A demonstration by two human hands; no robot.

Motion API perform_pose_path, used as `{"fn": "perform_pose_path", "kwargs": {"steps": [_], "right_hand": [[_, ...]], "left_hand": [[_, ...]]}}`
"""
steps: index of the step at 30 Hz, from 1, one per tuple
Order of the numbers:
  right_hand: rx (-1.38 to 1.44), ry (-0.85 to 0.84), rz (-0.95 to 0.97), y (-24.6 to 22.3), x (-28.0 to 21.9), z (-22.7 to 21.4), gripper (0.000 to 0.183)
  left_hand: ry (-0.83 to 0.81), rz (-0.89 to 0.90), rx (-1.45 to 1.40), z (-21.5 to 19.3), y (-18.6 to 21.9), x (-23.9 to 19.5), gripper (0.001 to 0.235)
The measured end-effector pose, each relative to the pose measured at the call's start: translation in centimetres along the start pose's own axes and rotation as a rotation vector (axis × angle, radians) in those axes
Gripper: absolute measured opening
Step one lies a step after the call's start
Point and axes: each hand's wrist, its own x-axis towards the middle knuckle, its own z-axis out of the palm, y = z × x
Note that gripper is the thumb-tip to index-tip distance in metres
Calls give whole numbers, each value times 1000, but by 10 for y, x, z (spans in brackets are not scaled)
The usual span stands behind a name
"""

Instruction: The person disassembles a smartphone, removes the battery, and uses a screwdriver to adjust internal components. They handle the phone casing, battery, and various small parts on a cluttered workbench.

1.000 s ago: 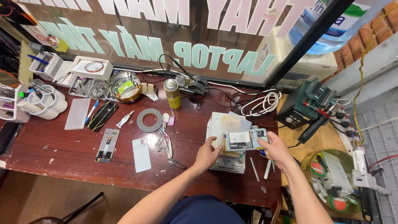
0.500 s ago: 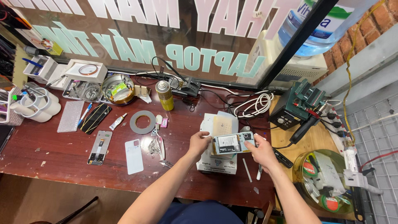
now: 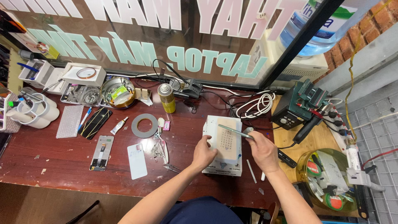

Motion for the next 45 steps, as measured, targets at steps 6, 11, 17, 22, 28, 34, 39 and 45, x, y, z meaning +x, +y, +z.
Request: {"fn": "perform_pose_path", "kwargs": {"steps": [6, 11, 17, 22, 28, 34, 39, 45], "right_hand": [[-109, 68, -141, -34, 8, -4, 27], [-125, 69, -110, -36, 8, -3, 24], [56, 119, 284, -20, 0, 8, 18], [766, 63, 897, 5, 1, 7, 13], [1052, -183, 1113, 15, -22, 14, 16], [1080, -218, 1239, 32, -42, 42, 23], [953, 36, 1216, 51, -41, 41, 21], [809, 207, 1013, 29, -23, 14, 37]], "left_hand": [[-88, 43, 65, 1, 4, -1, 81], [-125, 41, 74, -2, 0, 2, 83], [-54, 139, 124, -7, 6, 1, 80], [79, 295, 58, -9, 12, 10, 53], [-384, -111, -731, -2, -6, 32, 28], [-366, -354, -771, -10, -46, 28, 15], [-339, -382, -732, -10, -58, 26, 15], [-329, -388, -706, -10, -56, 25, 13]]}}
